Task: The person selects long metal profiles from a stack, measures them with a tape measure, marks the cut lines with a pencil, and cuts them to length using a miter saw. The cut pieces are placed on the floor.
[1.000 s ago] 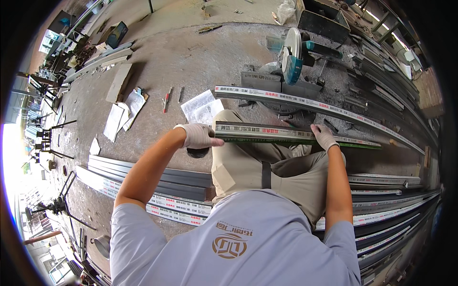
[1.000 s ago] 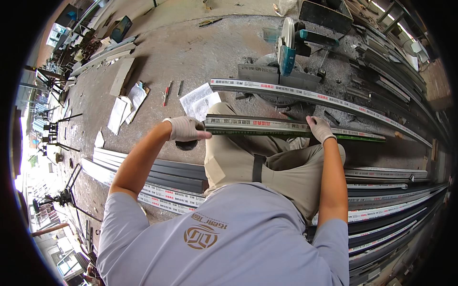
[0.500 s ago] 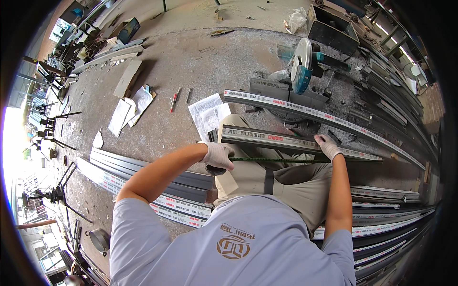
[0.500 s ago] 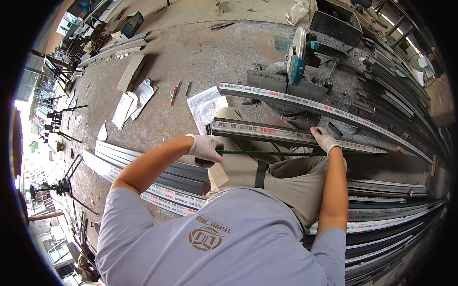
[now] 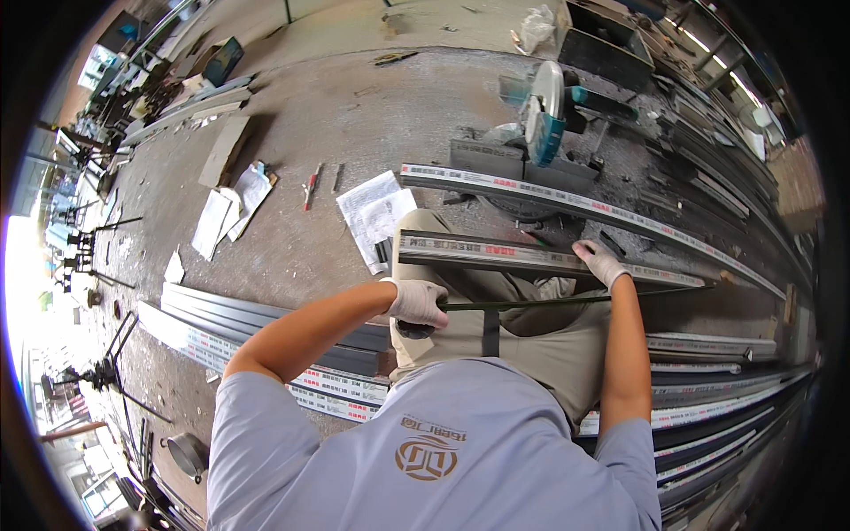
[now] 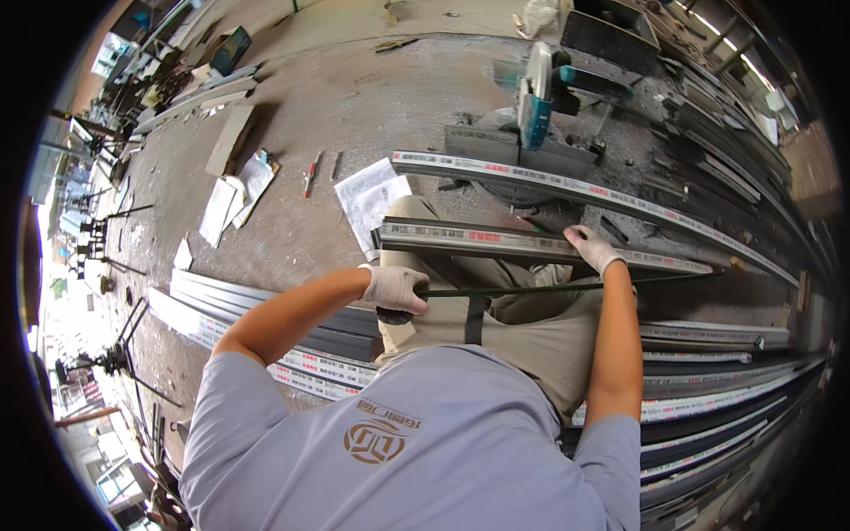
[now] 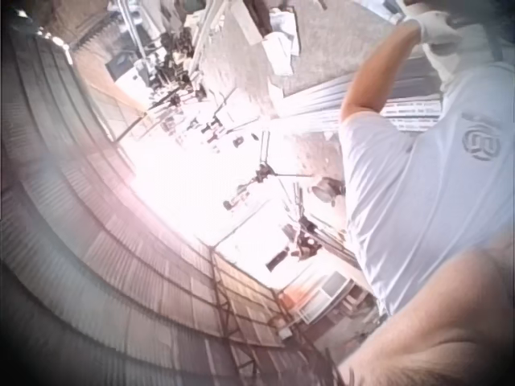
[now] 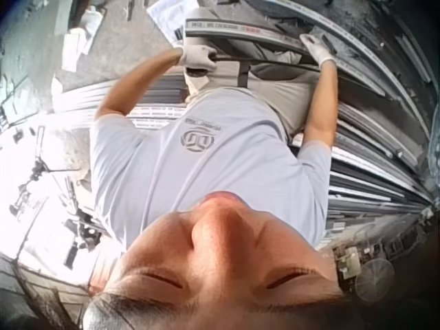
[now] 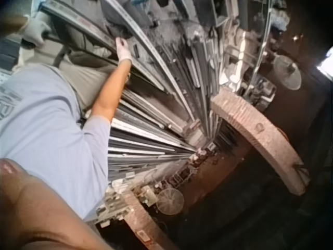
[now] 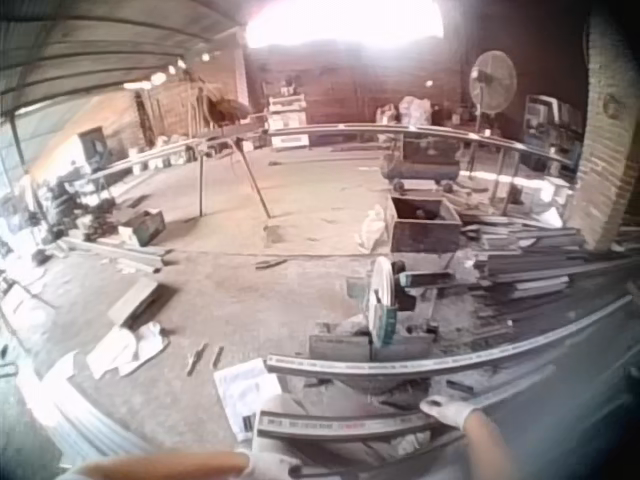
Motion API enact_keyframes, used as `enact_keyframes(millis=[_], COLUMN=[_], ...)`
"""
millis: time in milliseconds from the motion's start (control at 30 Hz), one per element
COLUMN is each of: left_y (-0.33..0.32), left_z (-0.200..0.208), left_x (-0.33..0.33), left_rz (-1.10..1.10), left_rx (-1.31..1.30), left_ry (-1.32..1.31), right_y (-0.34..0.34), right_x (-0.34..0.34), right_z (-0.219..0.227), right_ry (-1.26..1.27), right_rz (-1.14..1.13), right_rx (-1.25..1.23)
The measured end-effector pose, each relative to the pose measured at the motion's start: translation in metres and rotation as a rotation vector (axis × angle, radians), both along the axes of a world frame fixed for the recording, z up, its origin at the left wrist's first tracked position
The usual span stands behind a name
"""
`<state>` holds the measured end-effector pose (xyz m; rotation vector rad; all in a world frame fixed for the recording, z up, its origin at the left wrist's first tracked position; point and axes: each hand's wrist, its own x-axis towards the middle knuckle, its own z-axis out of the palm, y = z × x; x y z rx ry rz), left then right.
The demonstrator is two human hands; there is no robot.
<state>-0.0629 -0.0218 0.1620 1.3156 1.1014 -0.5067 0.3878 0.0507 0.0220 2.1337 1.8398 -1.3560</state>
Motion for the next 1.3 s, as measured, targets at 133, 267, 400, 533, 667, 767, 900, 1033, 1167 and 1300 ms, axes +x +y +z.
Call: enact_keyframes(millis=[133, 267, 400, 533, 667, 767, 900, 1033, 1167, 1300], left_y=[-0.006, -0.011, -0.017, -0.022, -0.014, -0.031, -0.039, -0.032, -0.016, 0.047], left_z=[-0.012, -0.014, -0.012, -0.013, -0.018, -0.053, -0.059, -0.053, 0.001, -0.032], left_x=[0.008, 0.011, 0.001, -0.011, -0.01, -0.033, -0.039, -0.027, 0.004, 0.002], left_rz=[-0.056, -0.157, -0.103, -0.021, -0.099, 0.073, 0.351, 0.206, 0.22, 0.269], left_rx=[0.067, 0.164, 0.132, 0.081, 0.107, 0.082, -0.024, 0.118, 0.367, 0.593], left_ry=[0.017, 0.079, 0.076, 0.049, 0.011, -0.026, -0.168, -0.07, -0.088, -0.164], right_y=[0.001, 0.003, 0.008, 0.005, -0.008, -0.003, 0.011, 0.012, -0.008, -0.022], right_x=[0.002, 0.006, 0.0, -0.007, 0.011, -0.011, -0.008, 0.009, -0.018, -0.013], right_z=[-0.006, -0.011, -0.006, -0.004, -0.011, 0.029, 0.027, -0.021, 0.014, -0.028], right_ry=[-0.023, -0.021, 0.016, -0.027, 0.012, -0.036, 0.119, 0.076, -0.119, -0.215], right_rz=[-0.013, -0.036, -0.028, -0.03, -0.007, 0.063, 0.119, 0.091, 0.021, -0.163], right_rx=[0.021, -0.088, -0.151, -0.085, -0.022, -0.131, -0.19, -0.178, 0.047, 0.231])
